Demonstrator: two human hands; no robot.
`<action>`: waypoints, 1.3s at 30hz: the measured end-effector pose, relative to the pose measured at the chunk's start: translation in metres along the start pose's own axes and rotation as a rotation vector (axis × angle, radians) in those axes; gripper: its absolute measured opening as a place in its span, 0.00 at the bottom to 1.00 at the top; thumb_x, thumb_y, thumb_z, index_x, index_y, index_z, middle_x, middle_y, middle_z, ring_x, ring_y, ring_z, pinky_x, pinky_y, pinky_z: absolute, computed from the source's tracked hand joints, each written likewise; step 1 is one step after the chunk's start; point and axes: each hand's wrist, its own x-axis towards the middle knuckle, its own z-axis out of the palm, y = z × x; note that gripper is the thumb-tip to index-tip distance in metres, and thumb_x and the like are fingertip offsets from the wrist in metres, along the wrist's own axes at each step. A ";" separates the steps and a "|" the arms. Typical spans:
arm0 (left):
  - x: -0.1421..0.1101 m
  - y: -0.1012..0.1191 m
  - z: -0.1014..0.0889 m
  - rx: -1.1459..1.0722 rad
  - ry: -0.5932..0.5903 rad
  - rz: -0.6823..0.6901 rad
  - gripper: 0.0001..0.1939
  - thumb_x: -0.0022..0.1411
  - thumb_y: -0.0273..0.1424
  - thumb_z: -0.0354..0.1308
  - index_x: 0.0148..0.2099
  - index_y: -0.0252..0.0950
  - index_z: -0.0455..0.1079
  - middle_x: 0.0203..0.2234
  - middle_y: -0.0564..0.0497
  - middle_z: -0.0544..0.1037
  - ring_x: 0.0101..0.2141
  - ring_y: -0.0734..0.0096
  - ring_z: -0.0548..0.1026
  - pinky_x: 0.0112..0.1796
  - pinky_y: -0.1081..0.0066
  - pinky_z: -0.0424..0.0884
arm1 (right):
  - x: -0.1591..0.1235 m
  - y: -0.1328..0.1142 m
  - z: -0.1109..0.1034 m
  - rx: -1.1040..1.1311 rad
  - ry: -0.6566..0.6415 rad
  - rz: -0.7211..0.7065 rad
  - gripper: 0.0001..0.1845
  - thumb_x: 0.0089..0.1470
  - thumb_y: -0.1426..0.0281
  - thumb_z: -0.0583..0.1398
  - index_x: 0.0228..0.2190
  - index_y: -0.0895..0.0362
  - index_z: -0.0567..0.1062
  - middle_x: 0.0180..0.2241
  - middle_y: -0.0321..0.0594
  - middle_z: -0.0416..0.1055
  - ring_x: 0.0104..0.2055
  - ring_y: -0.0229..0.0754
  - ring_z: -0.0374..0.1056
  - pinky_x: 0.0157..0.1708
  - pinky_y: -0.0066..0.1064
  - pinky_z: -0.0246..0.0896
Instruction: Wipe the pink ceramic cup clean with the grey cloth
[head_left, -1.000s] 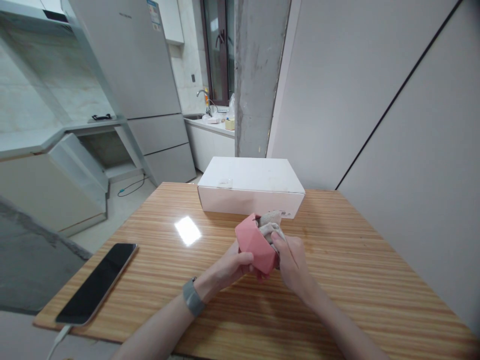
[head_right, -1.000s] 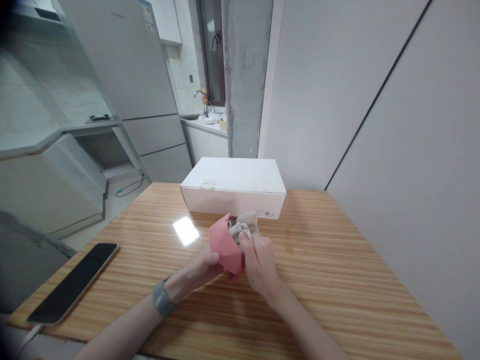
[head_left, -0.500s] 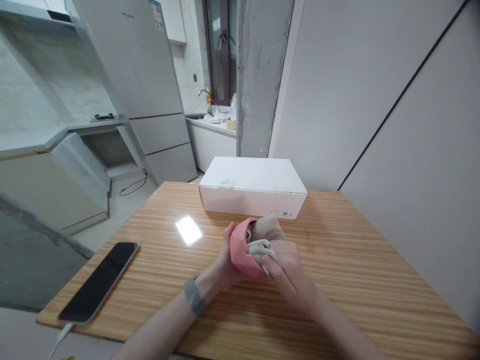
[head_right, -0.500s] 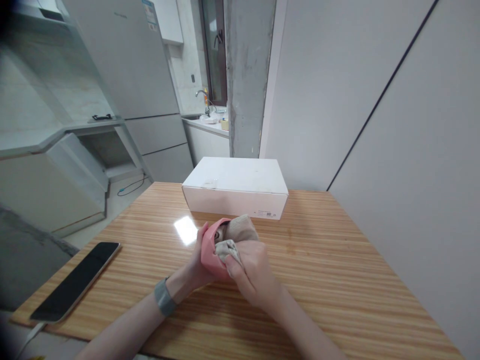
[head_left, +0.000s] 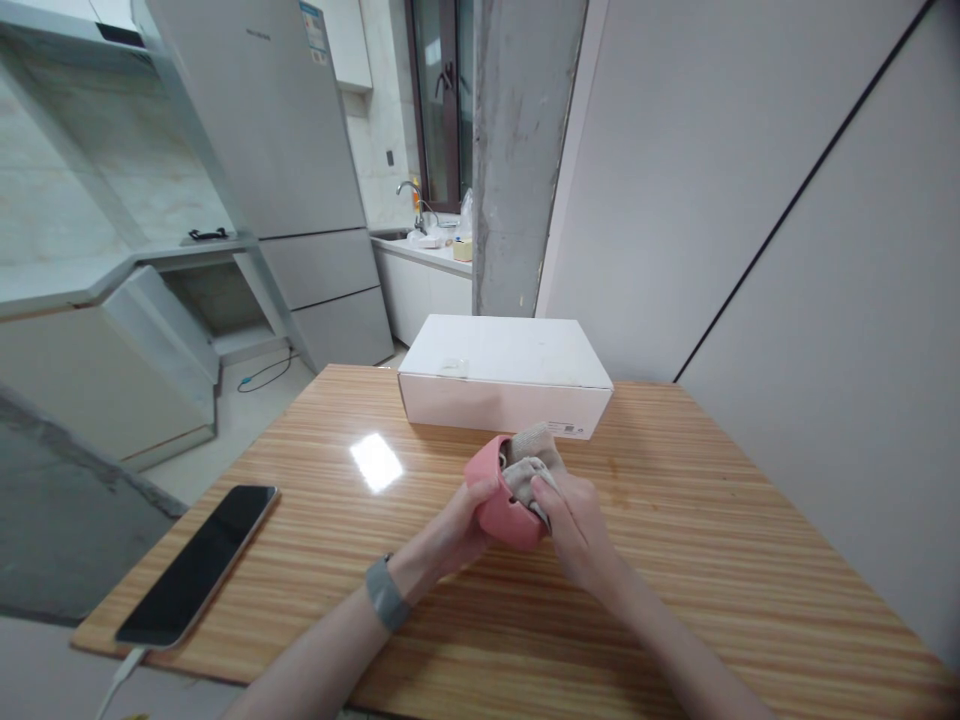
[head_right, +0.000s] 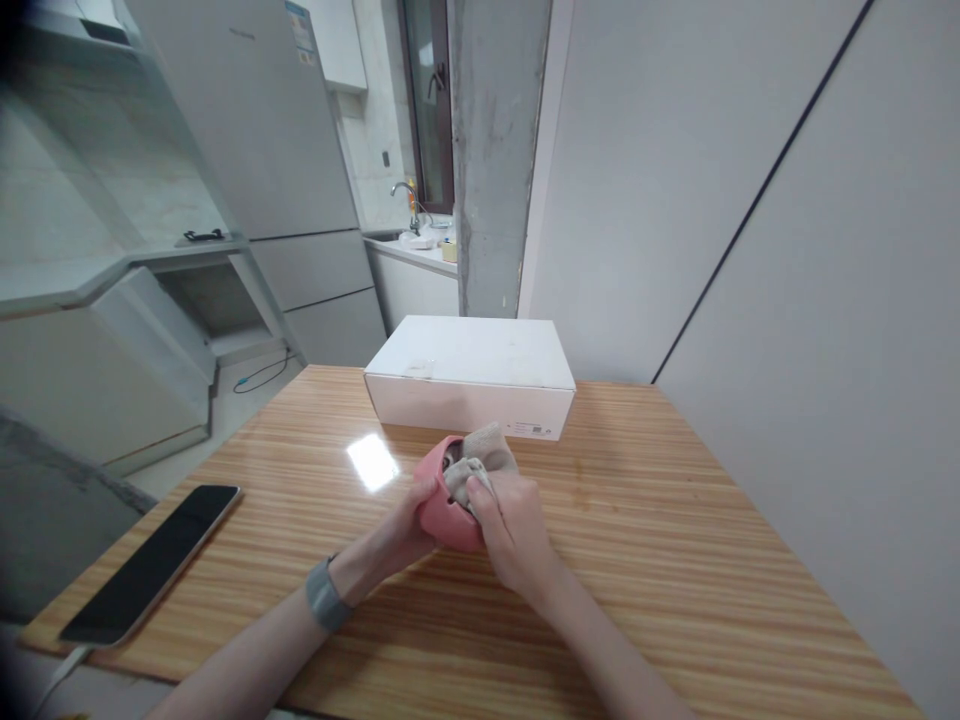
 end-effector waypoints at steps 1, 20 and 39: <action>0.000 0.000 0.000 -0.014 0.031 0.005 0.24 0.62 0.43 0.56 0.56 0.34 0.70 0.54 0.43 0.74 0.55 0.58 0.70 0.55 0.65 0.62 | 0.000 -0.001 0.000 -0.004 -0.018 -0.002 0.23 0.66 0.65 0.45 0.19 0.53 0.60 0.20 0.33 0.64 0.23 0.37 0.60 0.27 0.30 0.51; 0.005 0.007 -0.008 -0.145 0.085 -0.248 0.34 0.64 0.54 0.46 0.60 0.36 0.65 0.50 0.40 0.76 0.44 0.56 0.77 0.41 0.63 0.73 | 0.004 0.001 -0.016 0.137 -0.175 0.020 0.22 0.65 0.65 0.45 0.20 0.53 0.59 0.21 0.32 0.63 0.25 0.37 0.59 0.29 0.29 0.53; 0.010 0.006 0.002 0.016 0.259 0.107 0.23 0.59 0.43 0.57 0.50 0.32 0.74 0.36 0.45 0.81 0.44 0.59 0.76 0.48 0.68 0.70 | -0.005 -0.022 0.021 -0.594 0.016 -0.528 0.12 0.59 0.74 0.53 0.31 0.62 0.76 0.28 0.49 0.77 0.31 0.47 0.72 0.35 0.38 0.66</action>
